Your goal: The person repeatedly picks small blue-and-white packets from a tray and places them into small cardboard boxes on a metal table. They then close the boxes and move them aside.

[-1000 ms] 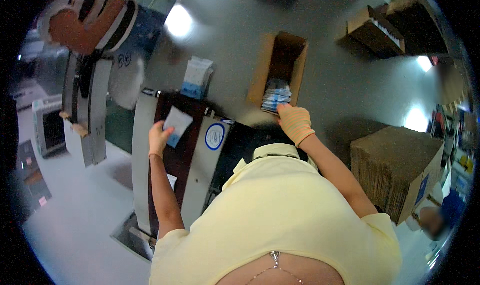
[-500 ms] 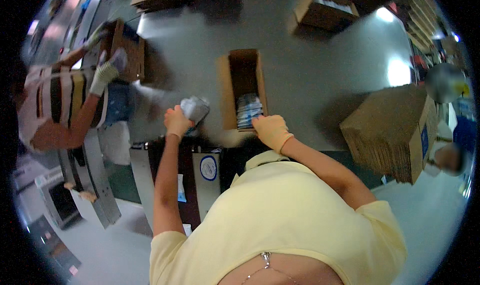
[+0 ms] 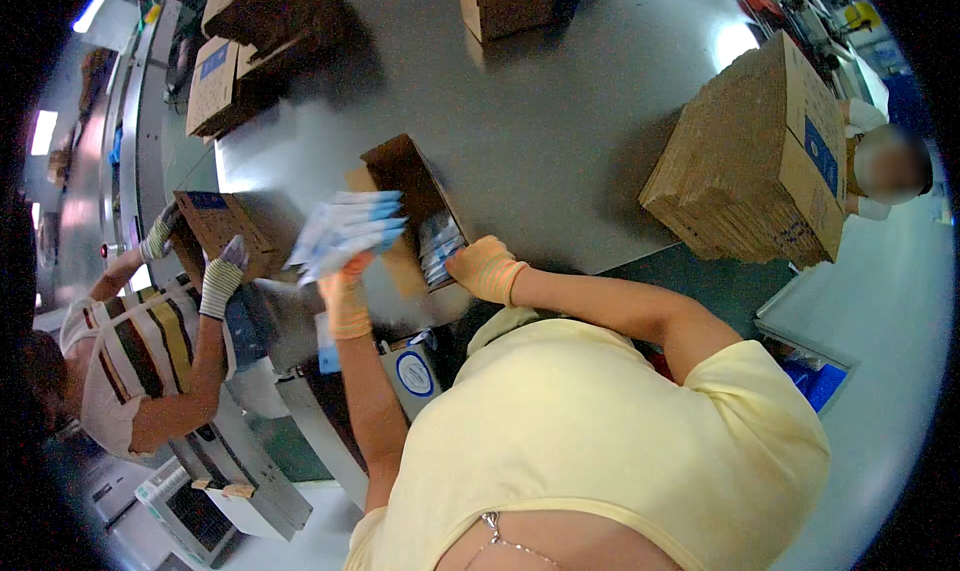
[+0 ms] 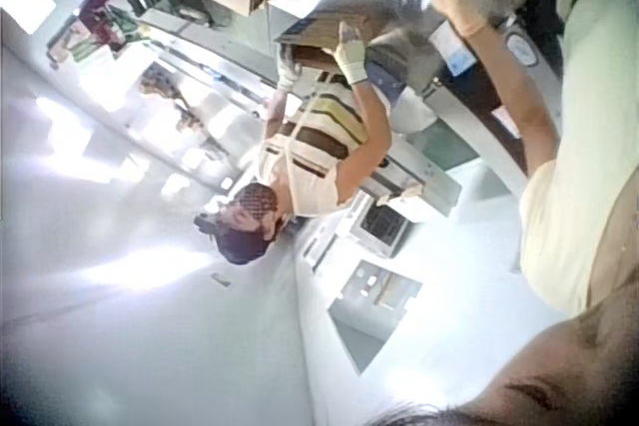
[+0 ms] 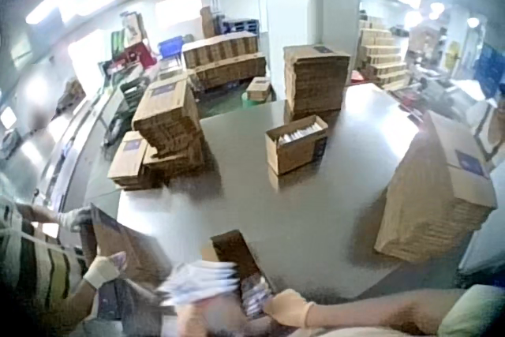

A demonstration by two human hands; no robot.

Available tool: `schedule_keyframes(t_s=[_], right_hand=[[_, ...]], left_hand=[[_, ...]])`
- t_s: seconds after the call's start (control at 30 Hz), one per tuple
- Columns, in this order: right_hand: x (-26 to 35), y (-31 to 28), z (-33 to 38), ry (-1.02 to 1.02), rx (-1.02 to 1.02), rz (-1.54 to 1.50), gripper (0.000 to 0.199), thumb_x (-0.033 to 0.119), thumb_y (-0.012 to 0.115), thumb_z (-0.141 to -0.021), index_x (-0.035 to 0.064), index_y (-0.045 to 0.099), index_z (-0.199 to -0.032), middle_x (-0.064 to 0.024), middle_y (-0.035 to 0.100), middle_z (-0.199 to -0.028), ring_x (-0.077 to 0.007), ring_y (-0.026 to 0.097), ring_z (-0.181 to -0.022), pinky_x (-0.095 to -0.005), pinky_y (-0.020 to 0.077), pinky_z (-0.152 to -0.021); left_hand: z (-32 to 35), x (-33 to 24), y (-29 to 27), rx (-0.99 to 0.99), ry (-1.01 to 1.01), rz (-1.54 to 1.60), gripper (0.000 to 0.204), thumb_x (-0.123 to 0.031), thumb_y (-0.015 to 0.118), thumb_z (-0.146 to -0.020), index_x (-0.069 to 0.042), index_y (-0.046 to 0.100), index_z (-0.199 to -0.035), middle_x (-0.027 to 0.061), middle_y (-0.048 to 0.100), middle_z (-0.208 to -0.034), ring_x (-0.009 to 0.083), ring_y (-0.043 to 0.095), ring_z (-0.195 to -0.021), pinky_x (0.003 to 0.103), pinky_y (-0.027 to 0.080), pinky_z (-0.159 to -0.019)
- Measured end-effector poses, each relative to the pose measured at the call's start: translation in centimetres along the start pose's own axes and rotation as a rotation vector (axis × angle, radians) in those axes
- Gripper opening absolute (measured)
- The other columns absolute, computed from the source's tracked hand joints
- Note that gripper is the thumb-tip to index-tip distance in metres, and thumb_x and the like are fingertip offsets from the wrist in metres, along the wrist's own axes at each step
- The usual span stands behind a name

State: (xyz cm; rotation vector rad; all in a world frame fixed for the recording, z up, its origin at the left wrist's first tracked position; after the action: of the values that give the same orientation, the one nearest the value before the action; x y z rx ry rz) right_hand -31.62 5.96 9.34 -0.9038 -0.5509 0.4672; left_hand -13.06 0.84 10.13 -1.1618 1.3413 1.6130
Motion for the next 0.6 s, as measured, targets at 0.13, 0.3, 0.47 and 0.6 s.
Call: schedule_keyframes(t_s=[0.13,0.3,0.47,0.6], right_hand=[[1.3,-1.0,0.6,-0.061,-0.110,0.083,0.014,0.012,0.060,-0.082,0.0090,0.065,-0.095,-0.0097,0.069,-0.089,-0.0261,0.069,-0.082,-0.0381,0.0537,-0.063],[0.3,0.1,0.6,-0.020,-0.054,0.103,0.014,0.014,0.057,-0.084,0.0105,0.061,-0.096,-0.0073,0.066,-0.090,-0.0261,0.069,-0.081,-0.0384,0.0525,-0.062],[0.4,0.8,0.1,-0.057,-0.035,0.081,0.018,0.014,0.058,-0.085,0.0081,0.064,-0.100,-0.0103,0.070,-0.088,-0.0257,0.070,-0.079,-0.0383,0.0537,-0.061],[0.7,1.5,-0.3,-0.045,-0.079,0.099,0.018,0.014,0.059,-0.082,0.0084,0.066,-0.098,-0.0110,0.070,-0.086,-0.0264,0.070,-0.078,-0.0389,0.0541,-0.060]], left_hand=[[0.8,5.8,2.0,-0.045,0.028,-0.908,0.086,-0.026,0.088,-0.055,-0.012,0.047,-0.129,0.0091,0.031,-0.143,0.0289,0.031,-0.133,0.053,0.028,-0.106],[0.6,2.3,6.6,-0.016,-0.079,-1.690,0.112,-0.034,0.089,-0.051,-0.014,0.028,-0.143,0.0137,0.011,-0.153,0.0388,0.012,-0.140,0.064,0.011,-0.106],[1.1,-0.6,8.7,0.081,0.104,-1.686,0.121,-0.036,0.088,-0.054,-0.005,0.016,-0.146,0.0186,0.015,-0.152,0.0386,0.013,-0.141,0.058,0.014,-0.110],[-1.3,1.9,13.0,0.428,0.301,-1.860,0.110,-0.035,0.085,-0.059,-0.005,0.023,-0.145,0.0179,0.025,-0.149,0.0339,0.025,-0.137,0.050,0.023,-0.109]])
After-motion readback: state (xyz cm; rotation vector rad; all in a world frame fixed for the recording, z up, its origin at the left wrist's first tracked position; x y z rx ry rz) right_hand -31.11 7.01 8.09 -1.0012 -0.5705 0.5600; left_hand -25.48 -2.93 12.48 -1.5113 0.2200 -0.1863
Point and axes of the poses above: each hand's wrist, its own z-axis away from the middle knuckle, its own y-axis out of the palm, x = y × z, the point moved 8 cm from there along -z, towards the middle knuckle
